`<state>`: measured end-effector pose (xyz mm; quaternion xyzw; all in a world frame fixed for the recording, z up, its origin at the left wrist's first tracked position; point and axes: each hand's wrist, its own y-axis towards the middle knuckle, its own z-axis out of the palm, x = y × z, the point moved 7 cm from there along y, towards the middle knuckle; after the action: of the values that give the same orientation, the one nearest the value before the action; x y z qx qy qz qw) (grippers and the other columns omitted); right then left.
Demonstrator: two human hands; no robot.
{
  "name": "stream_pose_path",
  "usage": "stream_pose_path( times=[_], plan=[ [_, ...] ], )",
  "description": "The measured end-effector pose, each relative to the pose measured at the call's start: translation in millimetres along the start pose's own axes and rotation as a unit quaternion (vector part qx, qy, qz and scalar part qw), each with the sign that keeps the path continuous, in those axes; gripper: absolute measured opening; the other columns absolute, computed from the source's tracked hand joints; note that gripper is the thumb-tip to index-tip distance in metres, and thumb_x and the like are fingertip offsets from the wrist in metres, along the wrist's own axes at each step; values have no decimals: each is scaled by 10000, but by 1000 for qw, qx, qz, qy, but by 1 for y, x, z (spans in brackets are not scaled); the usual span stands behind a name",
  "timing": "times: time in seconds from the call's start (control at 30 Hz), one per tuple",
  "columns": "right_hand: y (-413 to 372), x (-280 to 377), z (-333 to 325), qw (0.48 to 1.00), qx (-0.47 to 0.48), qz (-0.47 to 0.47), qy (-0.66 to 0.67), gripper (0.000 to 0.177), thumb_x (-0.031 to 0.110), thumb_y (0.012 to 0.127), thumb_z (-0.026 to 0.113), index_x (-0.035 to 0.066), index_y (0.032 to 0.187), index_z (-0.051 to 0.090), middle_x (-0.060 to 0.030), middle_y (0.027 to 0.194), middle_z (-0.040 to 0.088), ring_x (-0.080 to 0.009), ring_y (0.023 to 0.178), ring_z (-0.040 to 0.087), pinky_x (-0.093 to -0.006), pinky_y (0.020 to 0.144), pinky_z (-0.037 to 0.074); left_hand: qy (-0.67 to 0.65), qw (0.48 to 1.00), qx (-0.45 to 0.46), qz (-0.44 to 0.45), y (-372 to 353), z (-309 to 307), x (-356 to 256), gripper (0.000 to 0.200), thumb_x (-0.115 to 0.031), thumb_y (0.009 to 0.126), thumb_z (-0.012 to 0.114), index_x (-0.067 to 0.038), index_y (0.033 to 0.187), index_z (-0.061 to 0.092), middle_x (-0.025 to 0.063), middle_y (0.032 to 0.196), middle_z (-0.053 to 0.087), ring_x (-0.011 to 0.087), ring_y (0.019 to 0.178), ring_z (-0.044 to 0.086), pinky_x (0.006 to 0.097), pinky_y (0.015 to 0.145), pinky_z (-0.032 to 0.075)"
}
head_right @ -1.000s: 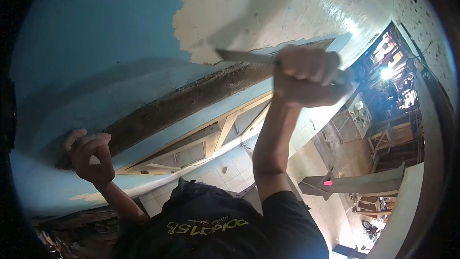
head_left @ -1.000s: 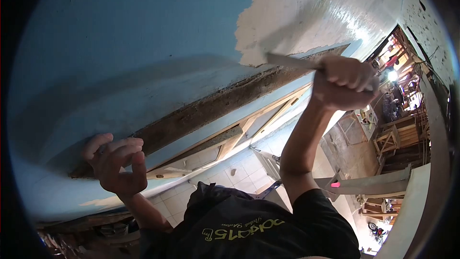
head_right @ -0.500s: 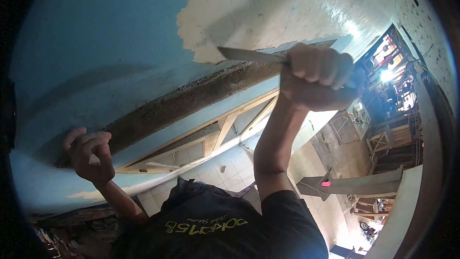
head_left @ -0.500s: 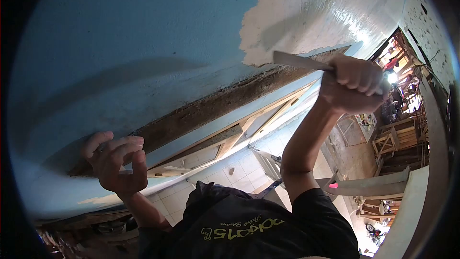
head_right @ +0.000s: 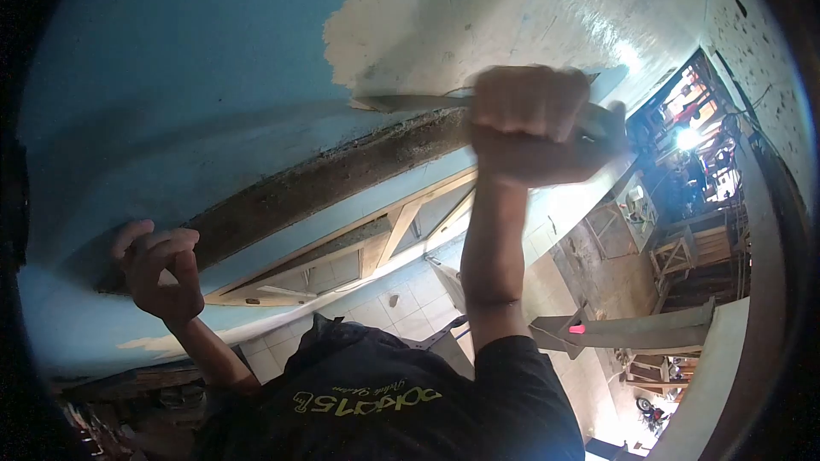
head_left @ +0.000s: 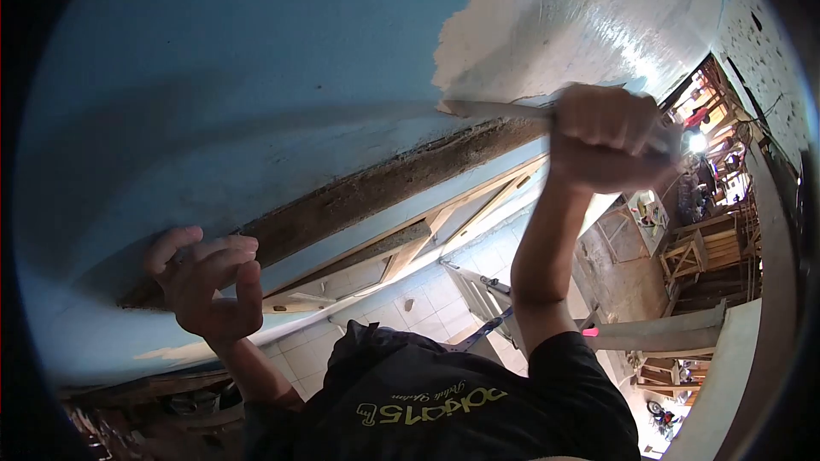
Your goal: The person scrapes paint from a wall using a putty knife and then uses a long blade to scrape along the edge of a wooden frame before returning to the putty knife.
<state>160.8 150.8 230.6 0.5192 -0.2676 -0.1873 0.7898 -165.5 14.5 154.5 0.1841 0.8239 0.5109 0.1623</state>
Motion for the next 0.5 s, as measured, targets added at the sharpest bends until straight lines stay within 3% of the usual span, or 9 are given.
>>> stream_pose_path(
  times=[0.07, 0.17, 0.27, 0.4, 0.5],
  plan=[
    [4, -4, 12, 997, 47, 53, 17, 399, 362, 905, 346, 181, 549, 336, 49, 486, 285, -104, 424, 236, -275, 418, 221, 4, 1000, -5, -7, 0, 1, 0, 44, -165, 774, 615, -139, 771, 651, -10, 690, 694, 153, 900, 549, 341, 933, 358],
    [13, 22, 18, 991, 70, 19, 111, 426, 372, 926, 337, 166, 553, 329, 37, 503, 270, -114, 441, 237, -286, 442, 248, 4, 1000, -5, -8, -1, 2, 0, 45, -167, 775, 618, -141, 770, 654, -10, 686, 693, 158, 931, 544, 339, 932, 357],
    [12, -7, 32, 989, 128, 75, 6, 426, 382, 931, 335, 167, 563, 344, 45, 509, 283, -110, 441, 260, -279, 464, 275, -5, 1000, 6, -2, -1, 1, 2, 45, -166, 769, 622, -143, 784, 657, -11, 688, 695, 164, 967, 538, 336, 932, 354],
    [28, 17, 42, 977, 206, 49, 28, 442, 437, 947, 309, 167, 602, 363, 43, 533, 337, -105, 431, 289, -271, 446, 291, -7, 1000, 1, -1, -1, 2, 2, 48, -158, 760, 632, -137, 793, 659, -14, 692, 696, 169, 996, 529, 335, 932, 353],
    [21, -13, 47, 977, 193, 83, -26, 435, 410, 947, 288, 177, 592, 384, 56, 515, 320, -90, 417, 277, -270, 386, 249, -5, 1000, -1, -3, -3, 1, 1, 54, -152, 754, 639, -135, 800, 662, -18, 696, 697, 172, 1021, 516, 336, 936, 350]
  ],
)
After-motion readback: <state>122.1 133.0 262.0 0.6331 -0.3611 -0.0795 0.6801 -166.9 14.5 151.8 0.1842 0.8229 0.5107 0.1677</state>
